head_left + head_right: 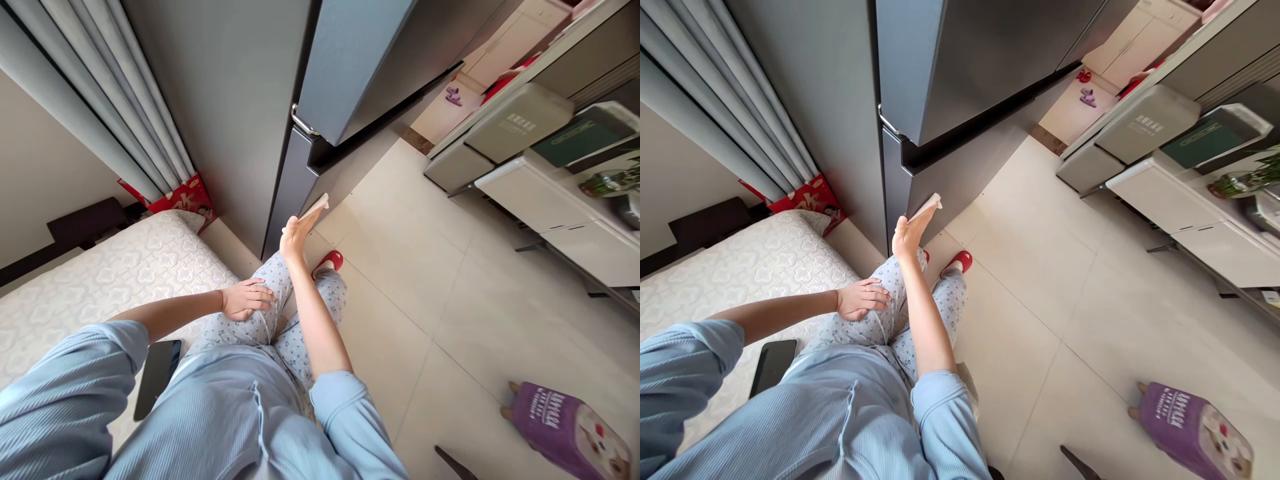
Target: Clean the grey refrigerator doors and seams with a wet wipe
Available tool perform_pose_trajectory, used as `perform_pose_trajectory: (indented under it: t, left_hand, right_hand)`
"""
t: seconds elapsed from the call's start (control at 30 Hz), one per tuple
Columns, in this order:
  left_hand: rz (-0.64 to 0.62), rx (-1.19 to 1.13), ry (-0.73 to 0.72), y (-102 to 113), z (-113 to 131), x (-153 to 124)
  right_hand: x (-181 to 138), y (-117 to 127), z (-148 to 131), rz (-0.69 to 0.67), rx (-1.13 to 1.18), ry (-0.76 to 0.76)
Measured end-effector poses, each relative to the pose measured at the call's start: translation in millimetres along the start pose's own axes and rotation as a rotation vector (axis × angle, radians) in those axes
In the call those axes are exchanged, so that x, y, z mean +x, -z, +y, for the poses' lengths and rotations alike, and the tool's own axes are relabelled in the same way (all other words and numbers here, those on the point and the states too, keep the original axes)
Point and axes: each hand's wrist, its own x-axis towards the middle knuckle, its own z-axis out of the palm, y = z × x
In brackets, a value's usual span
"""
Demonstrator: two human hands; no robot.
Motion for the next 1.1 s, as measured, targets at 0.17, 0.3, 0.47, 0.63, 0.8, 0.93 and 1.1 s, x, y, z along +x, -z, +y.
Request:
perform_pose_trajectory:
  t: [0.17, 0.3, 0.47, 0.63, 0.8, 0.93, 1.1]
  left_hand:
    - [-0.043, 0.009, 0.023, -2, -1, -3]
    - [-0.027, 0.012, 0.016, 0, 0, -1]
    - [-0.013, 0.018, 0.002, 5, 2, 2]
    - [-0.086, 0.016, 0.054, 9, 5, 2]
    - [-0.073, 0.005, 0.045, 9, 7, 3]
    - [0.003, 0.01, 0.014, 5, 6, 4]
    - [0.011, 0.001, 0.021, 2, 5, 2]
  right_hand:
    - [-15, -10, 18, 0.004, 0.116, -0.136]
    - [-15, -14, 15, 0.008, 0.24, -0.321]
    - [-11, -10, -18, 0.035, 0.254, -0.174]
    - [0, 6, -62, 0.037, 0.171, 0.083]
    - [19, 28, -99, 0.071, 0.031, 0.362]
    - [38, 33, -102, 0.079, -0.06, 0.44]
    - [65, 28, -75, 0.125, -0.065, 0.461]
